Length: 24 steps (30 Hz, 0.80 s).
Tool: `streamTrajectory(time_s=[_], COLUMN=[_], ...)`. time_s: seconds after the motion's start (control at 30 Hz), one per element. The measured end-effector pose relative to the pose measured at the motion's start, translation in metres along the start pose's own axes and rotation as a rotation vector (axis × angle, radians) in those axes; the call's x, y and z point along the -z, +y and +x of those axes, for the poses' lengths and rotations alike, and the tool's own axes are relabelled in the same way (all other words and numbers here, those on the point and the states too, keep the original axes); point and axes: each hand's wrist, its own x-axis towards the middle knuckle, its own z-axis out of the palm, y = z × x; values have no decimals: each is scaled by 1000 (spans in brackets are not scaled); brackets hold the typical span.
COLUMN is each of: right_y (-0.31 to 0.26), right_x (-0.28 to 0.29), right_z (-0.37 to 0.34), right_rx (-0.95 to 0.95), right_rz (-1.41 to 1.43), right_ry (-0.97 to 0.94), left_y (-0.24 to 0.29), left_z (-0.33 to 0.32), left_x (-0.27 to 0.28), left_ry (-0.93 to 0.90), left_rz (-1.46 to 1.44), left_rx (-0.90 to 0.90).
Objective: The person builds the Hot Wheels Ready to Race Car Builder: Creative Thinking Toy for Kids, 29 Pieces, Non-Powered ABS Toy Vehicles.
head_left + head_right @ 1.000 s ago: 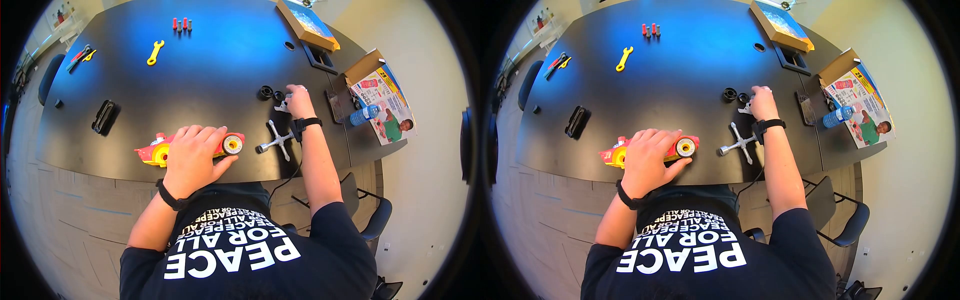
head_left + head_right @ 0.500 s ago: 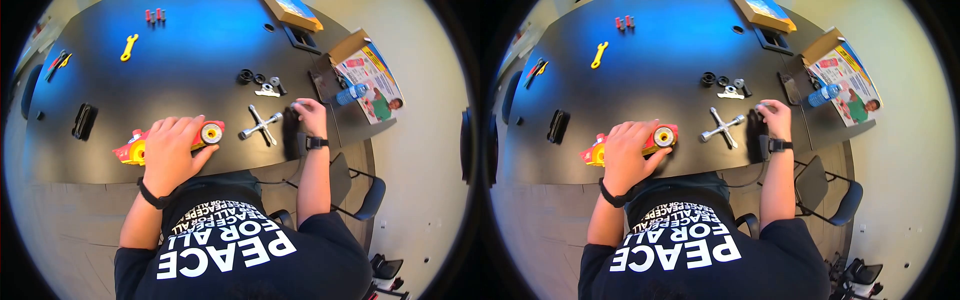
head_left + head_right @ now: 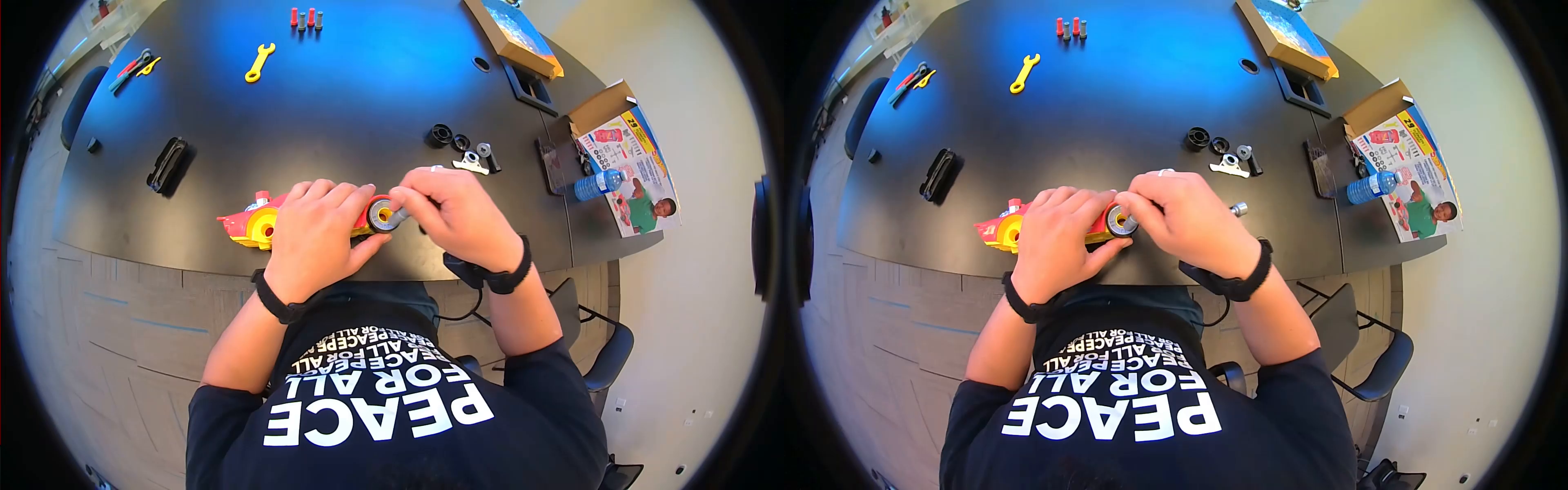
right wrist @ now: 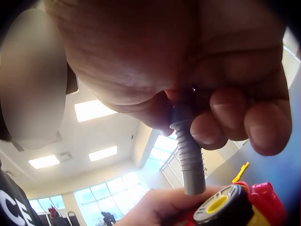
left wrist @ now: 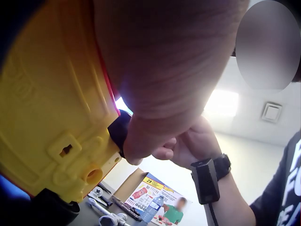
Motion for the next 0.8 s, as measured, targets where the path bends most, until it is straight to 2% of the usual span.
streamTrajectory(time_s=[0.07, 0.13, 0.2, 0.27, 0.3, 0.33, 0.4, 0.43, 0.5, 0.6, 0.63, 0.7, 0.73, 0.8], right_y=[6, 5, -5, 5, 7, 15, 52, 65, 82, 95, 99, 105, 102, 64], right_x=[-14, -16, -15, -3, 9, 22, 34, 35, 30, 15, 12, 10, 16, 36], right_z=[5, 5, 2, -3, -8, -15, -41, -56, -87, -98, -101, -102, -100, -83], right_rx=[46, 89, -6, -38, -158, -366, -489, -495, -723, -810, -813, -686, -470, -373], right_rz=[-81, -112, -178, -30, -8, -91, -336, -343, -602, -374, -372, -315, -420, -184], right_ry=[80, 48, 21, 116, 179, 166, 185, 186, -38, -18, -17, 243, 327, 398], left_y=[-1, -1, -2, -1, -1, -1, -2, -2, -2, -4, -4, -5, -5, -5], left_z=[0, 0, -1, -2, -1, -1, -2, -2, -1, -2, -2, -3, -3, -4], left_x=[0, 0, 0, 0, -1, -1, -2, -1, 1, -2, -4, -7, -8, -9], left_ry=[-7, -16, -30, -21, -7, -5, -6, -5, -26, -38, -41, -11, -9, -4], left_rz=[9, 17, 7, 19, 33, 24, 18, 10, 20, 51, 50, 39, 45, 41], left_rx=[-1, -1, 5, -6, -18, -19, -3, -6, -14, -13, -15, -4, 3, 1])
